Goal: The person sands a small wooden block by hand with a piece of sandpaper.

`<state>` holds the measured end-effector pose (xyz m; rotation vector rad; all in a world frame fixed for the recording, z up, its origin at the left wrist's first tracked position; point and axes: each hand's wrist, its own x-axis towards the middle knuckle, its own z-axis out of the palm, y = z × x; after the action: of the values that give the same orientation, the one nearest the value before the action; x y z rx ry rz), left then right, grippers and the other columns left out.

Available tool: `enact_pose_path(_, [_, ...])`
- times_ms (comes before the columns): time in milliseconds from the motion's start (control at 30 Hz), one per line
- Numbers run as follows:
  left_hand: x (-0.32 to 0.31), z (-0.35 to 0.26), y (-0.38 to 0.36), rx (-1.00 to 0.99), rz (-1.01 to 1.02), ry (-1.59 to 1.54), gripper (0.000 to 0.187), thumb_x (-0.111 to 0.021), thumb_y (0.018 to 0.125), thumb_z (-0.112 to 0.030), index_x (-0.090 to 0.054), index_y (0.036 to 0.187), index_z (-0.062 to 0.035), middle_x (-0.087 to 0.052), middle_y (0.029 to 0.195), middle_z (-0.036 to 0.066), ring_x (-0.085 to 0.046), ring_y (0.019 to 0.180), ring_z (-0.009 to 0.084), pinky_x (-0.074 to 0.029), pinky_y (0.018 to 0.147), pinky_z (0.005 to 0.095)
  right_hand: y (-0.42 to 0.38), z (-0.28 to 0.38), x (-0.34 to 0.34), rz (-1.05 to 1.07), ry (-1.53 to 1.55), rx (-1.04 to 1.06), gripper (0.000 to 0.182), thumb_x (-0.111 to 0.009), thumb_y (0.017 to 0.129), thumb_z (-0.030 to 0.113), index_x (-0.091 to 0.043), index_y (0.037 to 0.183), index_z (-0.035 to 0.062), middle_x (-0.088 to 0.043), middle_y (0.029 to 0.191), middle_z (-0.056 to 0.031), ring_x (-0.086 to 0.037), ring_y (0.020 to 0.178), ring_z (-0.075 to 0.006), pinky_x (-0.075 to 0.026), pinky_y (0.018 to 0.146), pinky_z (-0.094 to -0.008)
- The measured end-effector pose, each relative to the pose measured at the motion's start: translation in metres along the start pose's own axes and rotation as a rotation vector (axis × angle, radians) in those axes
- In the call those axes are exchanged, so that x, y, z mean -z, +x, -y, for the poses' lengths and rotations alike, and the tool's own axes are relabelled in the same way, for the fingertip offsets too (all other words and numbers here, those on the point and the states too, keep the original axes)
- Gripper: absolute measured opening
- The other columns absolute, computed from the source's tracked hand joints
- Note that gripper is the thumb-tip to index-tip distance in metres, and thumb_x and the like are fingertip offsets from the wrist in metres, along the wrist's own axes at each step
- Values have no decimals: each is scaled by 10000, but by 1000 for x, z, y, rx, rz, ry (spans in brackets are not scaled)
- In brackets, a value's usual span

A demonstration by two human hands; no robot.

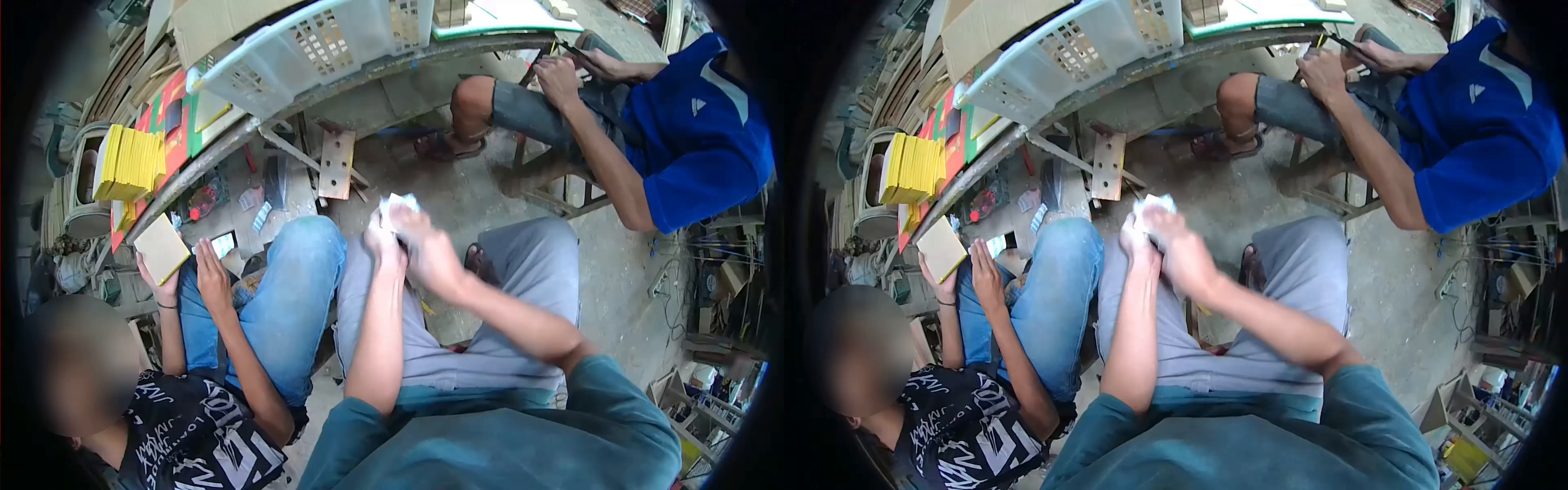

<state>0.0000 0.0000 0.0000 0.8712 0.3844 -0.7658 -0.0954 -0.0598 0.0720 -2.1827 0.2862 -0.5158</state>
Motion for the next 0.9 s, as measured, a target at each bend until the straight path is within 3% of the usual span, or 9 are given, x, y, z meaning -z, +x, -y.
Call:
enact_pose_path(233, [-2, 15, -23, 129, 323, -217, 250, -384, 910, -225, -579, 902, -69, -579, 709, 55, -552, 556, 196, -468, 498, 323, -10, -12, 16, -8, -65, -67, 474, -503, 769, -47, -557, 1236, 9, -526, 1284, -200, -457, 1255, -334, -337, 1081, -419])
enact_pose_path(367, [-20, -8, -18, 135, -173, -231, 291, -363, 912, -273, -565, 845, -74, -537, 659, 25, -463, 485, 136, -364, 401, 278, -11, 8, 5, -17, -38, 47, 440, -495, 775, -42, -573, 1206, 4, -570, 1213, -206, -504, 1192, -354, -383, 1041, -396])
enact_pose_path(433, [0, -18, -8, 128, 702, -322, 289, -347, 904, -240, -586, 902, -78, -600, 762, 75, -576, 645, 207, -460, 555, 300, 27, -20, 5, -82, 58, -59, 428, -539, 721, -97, -598, 1140, -29, -586, 1170, -223, -545, 1150, -322, -413, 1001, -399])
enact_pose_path(500, [-54, -21, -39, -47, -282, -145, 277, -371, 902, -252, -591, 882, -83, -592, 697, 30, -519, 538, 140, -364, 437, 257, 0, 2, 3, 23, 0, 50, 484, -485, 752, -51, -549, 1229, 4, -548, 1238, -210, -512, 1174, -352, -400, 1018, -387])
enact_pose_path(633, [-2, -11, -9, 65, 2, -138, 291, -410, 901, -282, -604, 925, -66, -631, 767, 55, -602, 634, 208, -494, 557, 340, 9, -16, -4, -58, 43, 19, 514, -537, 689, -104, -578, 1193, -5, -552, 1232, -224, -502, 1221, -315, -325, 1082, -401])
enact_pose_path(667, [25, -2, 15, 144, 793, -366, 302, -420, 900, -295, -609, 930, -62, -629, 768, 56, -609, 659, 210, -495, 559, 342, 18, -27, -2, -82, -3, 38, 520, -533, 685, -112, -577, 1192, -8, -553, 1231, -224, -505, 1217, -319, -325, 1083, -402])
enact_pose_path(700, [5, -5, 2, 141, 800, -367, 302, -420, 900, -295, -609, 930, -62, -629, 768, 56, -609, 659, 210, -495, 559, 342, 27, -32, 0, -109, -50, 67, 525, -528, 681, -120, -577, 1192, -12, -554, 1231, -224, -508, 1213, -323, -324, 1084, -403])
enact_pose_path(767, [-49, -19, -38, -43, -219, -177, 300, -414, 909, -295, -600, 911, -60, -610, 735, 26, -540, 577, 140, -381, 441, 277, -1, -1, -3, -43, -25, 95, 540, -527, 673, -128, -568, 1201, -23, -547, 1239, -231, -504, 1216, -330, -329, 1079, -400])
enact_pose_path(900, [-9, -18, -21, 66, 77, -154, 295, -392, 918, -284, -581, 877, -62, -588, 725, 53, -563, 623, 187, -463, 533, 326, 12, -11, 5, -38, 51, 16, 565, -521, 642, -145, -575, 1189, -16, -562, 1237, -202, -476, 1245, -333, -332, 1079, -418])
